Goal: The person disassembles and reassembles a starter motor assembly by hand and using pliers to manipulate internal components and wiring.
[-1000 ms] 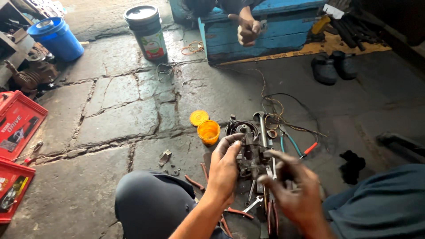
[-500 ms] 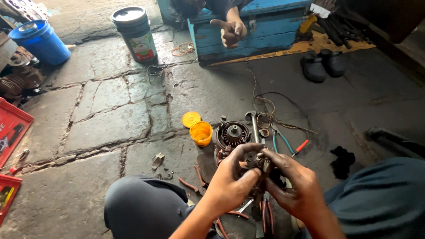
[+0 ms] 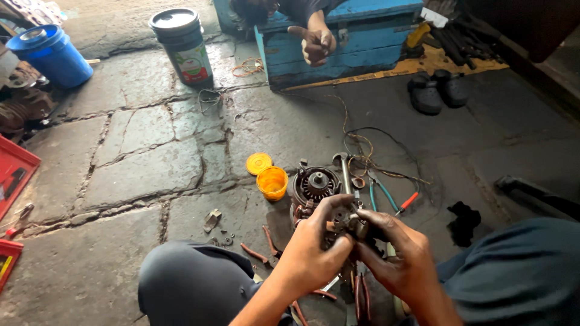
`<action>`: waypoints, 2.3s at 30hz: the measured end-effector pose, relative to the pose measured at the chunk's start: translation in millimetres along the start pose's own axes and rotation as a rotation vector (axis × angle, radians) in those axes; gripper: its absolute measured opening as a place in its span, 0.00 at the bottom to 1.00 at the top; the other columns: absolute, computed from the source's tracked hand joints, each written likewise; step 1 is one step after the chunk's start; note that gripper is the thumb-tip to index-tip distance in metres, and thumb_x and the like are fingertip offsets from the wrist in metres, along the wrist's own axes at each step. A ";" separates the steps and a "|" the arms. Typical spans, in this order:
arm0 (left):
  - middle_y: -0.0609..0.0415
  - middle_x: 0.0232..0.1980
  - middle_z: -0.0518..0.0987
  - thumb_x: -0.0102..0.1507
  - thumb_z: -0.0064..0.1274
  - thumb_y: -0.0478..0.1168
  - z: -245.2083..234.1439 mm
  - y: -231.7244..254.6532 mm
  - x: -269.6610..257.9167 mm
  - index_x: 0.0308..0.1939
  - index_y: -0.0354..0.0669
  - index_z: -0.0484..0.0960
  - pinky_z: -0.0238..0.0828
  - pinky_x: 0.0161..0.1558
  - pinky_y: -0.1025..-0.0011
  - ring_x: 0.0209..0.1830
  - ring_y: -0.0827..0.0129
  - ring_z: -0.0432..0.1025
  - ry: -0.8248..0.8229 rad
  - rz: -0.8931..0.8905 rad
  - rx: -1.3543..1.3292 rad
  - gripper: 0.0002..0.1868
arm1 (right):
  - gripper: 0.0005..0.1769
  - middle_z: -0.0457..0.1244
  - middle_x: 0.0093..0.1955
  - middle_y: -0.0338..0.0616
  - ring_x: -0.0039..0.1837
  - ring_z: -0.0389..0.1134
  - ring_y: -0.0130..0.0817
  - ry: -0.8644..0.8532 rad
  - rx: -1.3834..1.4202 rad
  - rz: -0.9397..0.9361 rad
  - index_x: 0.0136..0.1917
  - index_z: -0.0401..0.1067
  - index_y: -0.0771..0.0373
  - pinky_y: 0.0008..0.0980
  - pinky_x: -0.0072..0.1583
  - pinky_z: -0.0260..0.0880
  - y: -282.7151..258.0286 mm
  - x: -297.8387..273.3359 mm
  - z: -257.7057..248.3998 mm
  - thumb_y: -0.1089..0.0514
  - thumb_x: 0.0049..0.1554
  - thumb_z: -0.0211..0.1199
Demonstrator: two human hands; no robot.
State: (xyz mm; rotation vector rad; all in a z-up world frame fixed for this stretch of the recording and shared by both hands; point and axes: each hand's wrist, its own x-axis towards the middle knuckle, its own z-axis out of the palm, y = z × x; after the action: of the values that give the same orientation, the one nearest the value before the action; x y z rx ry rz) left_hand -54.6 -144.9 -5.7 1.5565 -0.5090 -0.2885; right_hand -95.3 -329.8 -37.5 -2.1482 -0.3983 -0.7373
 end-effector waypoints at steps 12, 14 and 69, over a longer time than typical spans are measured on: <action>0.39 0.49 0.83 0.60 0.52 0.34 -11.2 -13.4 4.2 0.62 0.37 0.72 0.73 0.54 0.59 0.51 0.47 0.77 0.129 0.300 0.429 0.25 | 0.21 0.74 0.49 0.44 0.50 0.74 0.28 -0.084 0.401 0.442 0.57 0.78 0.67 0.27 0.51 0.76 10.0 -5.7 19.5 0.69 0.48 0.72; 0.35 0.49 0.81 0.55 0.62 0.38 -6.6 -15.7 7.0 0.56 0.35 0.76 0.70 0.51 0.57 0.50 0.43 0.74 0.429 0.471 0.715 0.26 | 0.18 0.72 0.49 0.43 0.48 0.74 0.30 0.062 0.228 0.407 0.53 0.76 0.67 0.28 0.50 0.75 1.6 -3.4 22.8 0.70 0.48 0.71; 0.44 0.53 0.81 0.74 0.53 0.23 -100.0 -40.4 3.4 0.59 0.30 0.74 0.76 0.68 0.58 0.58 0.60 0.78 0.499 0.602 -1.137 0.10 | 0.54 0.53 0.70 0.49 0.69 0.59 0.63 -1.245 -0.615 0.688 0.76 0.49 0.58 0.74 0.59 0.63 164.1 -247.1 278.8 0.31 0.49 0.68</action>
State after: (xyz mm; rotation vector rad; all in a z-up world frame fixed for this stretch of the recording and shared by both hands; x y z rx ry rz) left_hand 2.3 -59.5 -39.4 0.2964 -0.2909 0.2605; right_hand -101.8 -221.1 -429.7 -2.8362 0.0143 1.0675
